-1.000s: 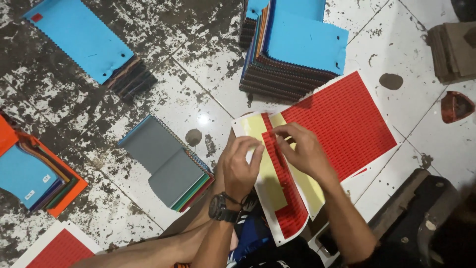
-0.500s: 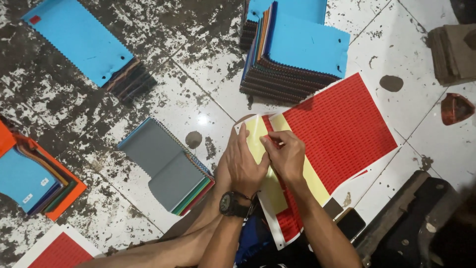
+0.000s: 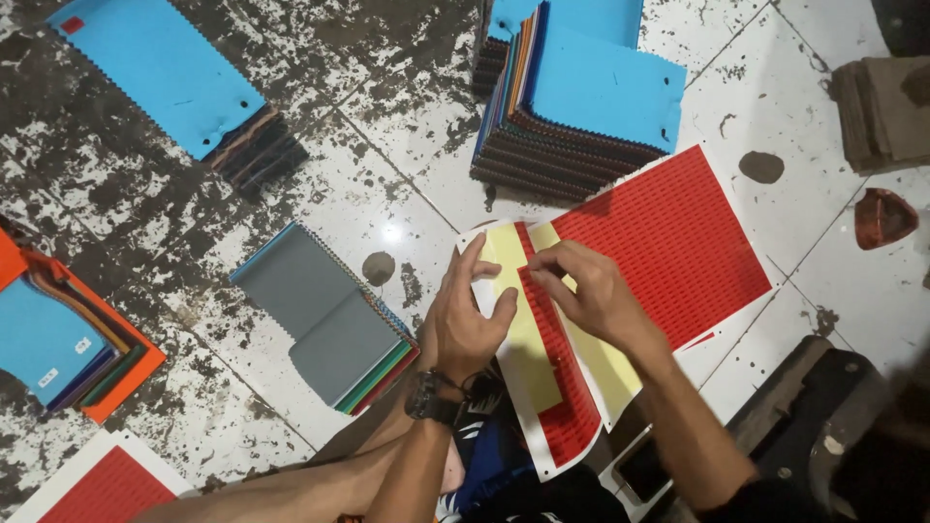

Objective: The person is sitting on the floor, flipping through a swatch book and pressing down on adhesive strips on a sample sheet.

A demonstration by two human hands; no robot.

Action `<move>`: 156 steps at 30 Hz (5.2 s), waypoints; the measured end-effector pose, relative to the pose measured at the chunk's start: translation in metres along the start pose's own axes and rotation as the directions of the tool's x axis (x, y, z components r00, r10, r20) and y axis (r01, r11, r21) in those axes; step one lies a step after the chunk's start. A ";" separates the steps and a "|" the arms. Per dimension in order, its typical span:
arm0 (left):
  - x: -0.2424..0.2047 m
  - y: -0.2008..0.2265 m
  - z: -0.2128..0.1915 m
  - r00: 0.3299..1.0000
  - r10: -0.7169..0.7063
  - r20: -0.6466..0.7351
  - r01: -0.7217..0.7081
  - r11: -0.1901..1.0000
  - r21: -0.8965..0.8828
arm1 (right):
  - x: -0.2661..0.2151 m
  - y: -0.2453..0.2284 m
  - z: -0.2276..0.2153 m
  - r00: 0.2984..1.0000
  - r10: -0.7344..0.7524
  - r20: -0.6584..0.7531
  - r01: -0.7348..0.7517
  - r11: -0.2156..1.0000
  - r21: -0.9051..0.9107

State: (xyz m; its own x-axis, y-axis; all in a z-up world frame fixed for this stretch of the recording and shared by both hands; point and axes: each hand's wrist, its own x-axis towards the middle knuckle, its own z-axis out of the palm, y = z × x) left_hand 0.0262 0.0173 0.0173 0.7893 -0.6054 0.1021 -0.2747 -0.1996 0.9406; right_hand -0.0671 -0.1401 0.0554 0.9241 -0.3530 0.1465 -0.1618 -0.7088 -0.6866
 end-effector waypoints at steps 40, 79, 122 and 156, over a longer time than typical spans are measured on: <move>-0.007 -0.003 0.035 0.972 0.090 -0.218 -0.065 0.991 0.118 | -0.018 0.013 0.041 0.845 0.417 -0.334 -0.330 0.899 0.287; -0.007 -0.015 0.044 0.985 -0.171 -0.033 0.172 0.927 0.335 | -0.025 0.019 0.058 0.807 0.535 -0.248 -0.543 0.839 0.044; -0.010 -0.005 0.026 0.971 0.138 -0.194 -0.113 0.985 0.131 | -0.011 -0.007 0.013 0.909 0.399 -0.122 -0.266 0.779 0.568; -0.054 -0.018 -0.189 0.862 -0.257 -0.437 -0.019 0.845 -0.535 | 0.079 -0.152 0.095 0.908 -0.396 0.136 0.340 0.887 0.314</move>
State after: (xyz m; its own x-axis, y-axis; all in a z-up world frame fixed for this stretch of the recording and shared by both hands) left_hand 0.0920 0.1994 0.0565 0.9909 -0.1337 -0.0127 0.0467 0.2548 0.9659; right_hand 0.0635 -0.0020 0.1034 0.9504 0.0434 0.3079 0.2789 -0.5567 -0.7825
